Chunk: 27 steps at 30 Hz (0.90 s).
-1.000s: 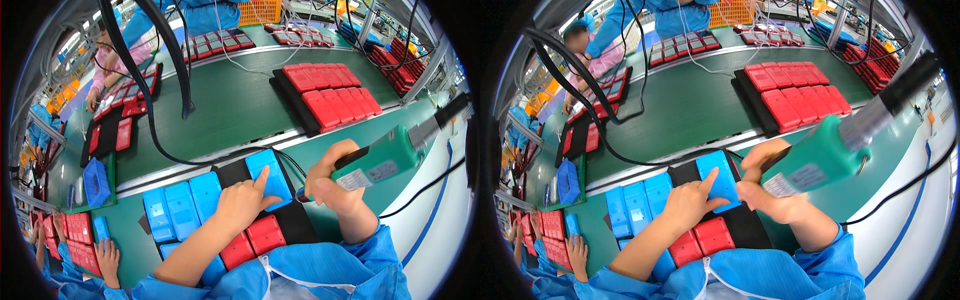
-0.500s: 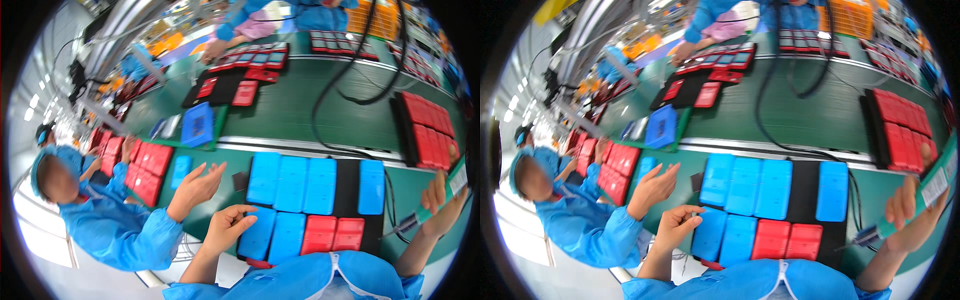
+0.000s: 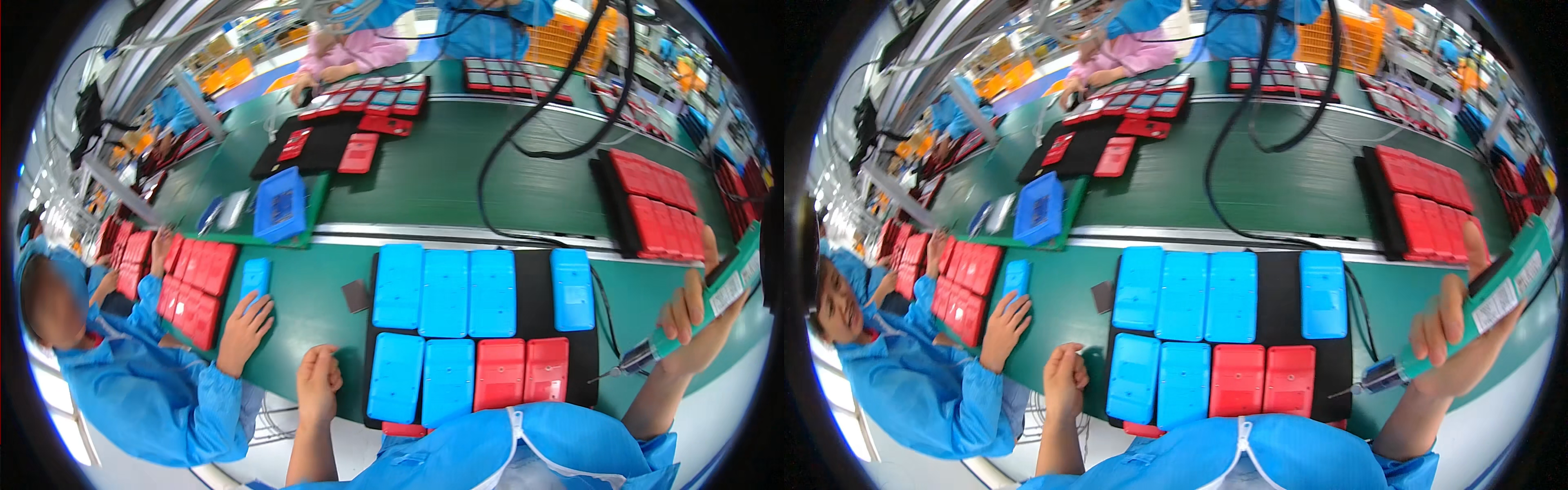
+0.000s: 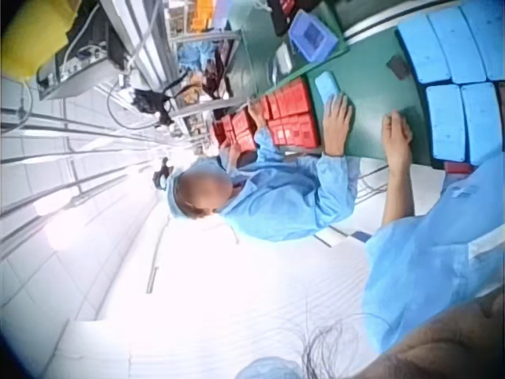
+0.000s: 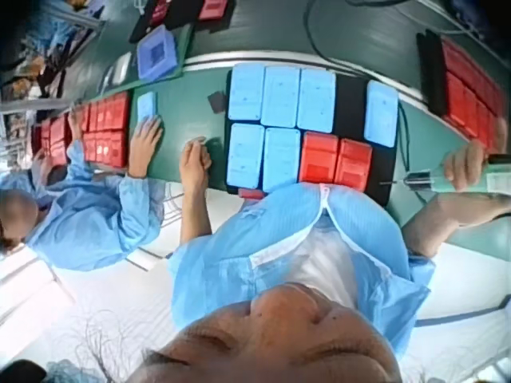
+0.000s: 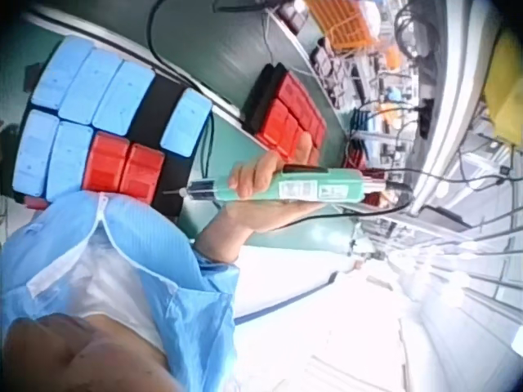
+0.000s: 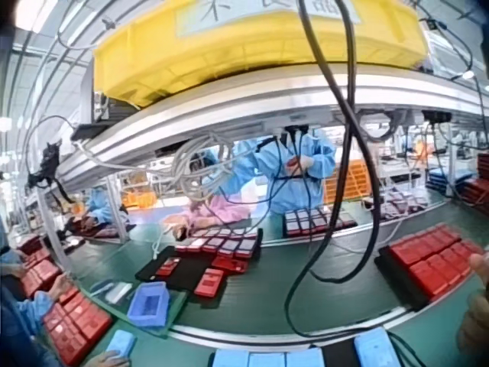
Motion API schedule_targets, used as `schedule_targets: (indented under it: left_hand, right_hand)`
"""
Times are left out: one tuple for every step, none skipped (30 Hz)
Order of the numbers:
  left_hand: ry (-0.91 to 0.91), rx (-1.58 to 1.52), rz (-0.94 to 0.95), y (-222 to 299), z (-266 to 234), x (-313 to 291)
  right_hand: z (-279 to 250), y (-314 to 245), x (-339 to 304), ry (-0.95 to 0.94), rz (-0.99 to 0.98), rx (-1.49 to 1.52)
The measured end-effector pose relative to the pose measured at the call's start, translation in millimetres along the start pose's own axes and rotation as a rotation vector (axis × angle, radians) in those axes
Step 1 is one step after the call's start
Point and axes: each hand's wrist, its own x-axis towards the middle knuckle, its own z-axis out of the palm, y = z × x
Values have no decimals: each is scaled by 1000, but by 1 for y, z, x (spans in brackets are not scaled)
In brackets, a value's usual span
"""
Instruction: The person secures plastic housings for electronic devices by driving screws into them with an electric screwdriver on an assembly line.
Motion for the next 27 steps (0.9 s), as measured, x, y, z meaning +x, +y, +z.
schedule_targets:
  left_hand:
    - [-29,-5,-14,0,5,4]
    - [25,-153,-67,4,11,6]
    - [85,-298,-122,6,15,7]
    - [73,-297,-130,5,15,10]
    - [74,-362,-176,4,15,12]
    - [78,-425,-222,4,15,12]
    - [75,-421,-227,3,17,12]
    - [89,-442,-231,3,18,10]
    - [105,-464,-234,2,18,9]
    - [105,-459,-236,1,18,8]
    - [98,-486,-231,0,17,7]
    - [92,-513,-226,0,15,7]
    - [92,-507,-231,0,13,5]
    - [112,-577,-240,1,11,5]
    - [133,-648,-250,2,10,4]
    - [133,-643,-256,3,11,3]
    - [69,-712,-253,5,12,1]
    - [4,-782,-249,8,13,-1]
    - [4,-780,-252,10,17,-2]
    - [40,-771,-259,12,21,-3]
    - [75,-762,-265,13,25,-5]
    - [74,-761,-266,15,30,-6]
    - [75,-722,-244,16,34,-8]
    - [77,-683,-222,17,37,-9]
    - [77,-681,-220,18,40,-10]
    - [63,-684,-213,18,43,-11]
    - [48,-686,-207,19,47,-11]
  right_hand:
    - [2,2,-1,-39,-27,-59]
    - [2,0,-3,-25,-38,-79]
    - [2,-1,-5,14,-48,-81]
    - [2,-2,-6,49,-56,-75]
    - [3,-1,-7,82,-70,-92]
    - [2,-1,-7,88,-72,-95]
    - [1,-1,-9,90,-78,-103]
    - [-1,-1,-10,91,-83,-110]
    - [-1,0,-11,98,-81,-111]
    - [-2,1,-11,96,-75,-108]
    - [-3,3,-11,94,-70,-106]
    - [-4,4,-11,99,-68,-105]
    - [-4,5,-12,111,-69,-105]
    - [-5,6,-13,122,-71,-106]
    - [-6,6,-13,130,-69,-106]
    - [-6,7,-13,133,-64,-91]
    - [-7,8,-14,136,-59,-77]
    - [-6,9,-16,142,-57,-79]
    - [-6,10,-16,154,-35,-68]
    - [-7,11,-17,165,-14,-58]
    - [-10,12,-18,166,-13,-58]
    - [-15,13,-19,81,-7,-29]
    - [-18,13,-20,-5,-2,1]
    - [-16,14,-20,-5,-4,1]
    - [-10,18,-20,40,9,70]
    - [-4,22,-19,86,21,140]
    - [0,27,-15,47,49,196]
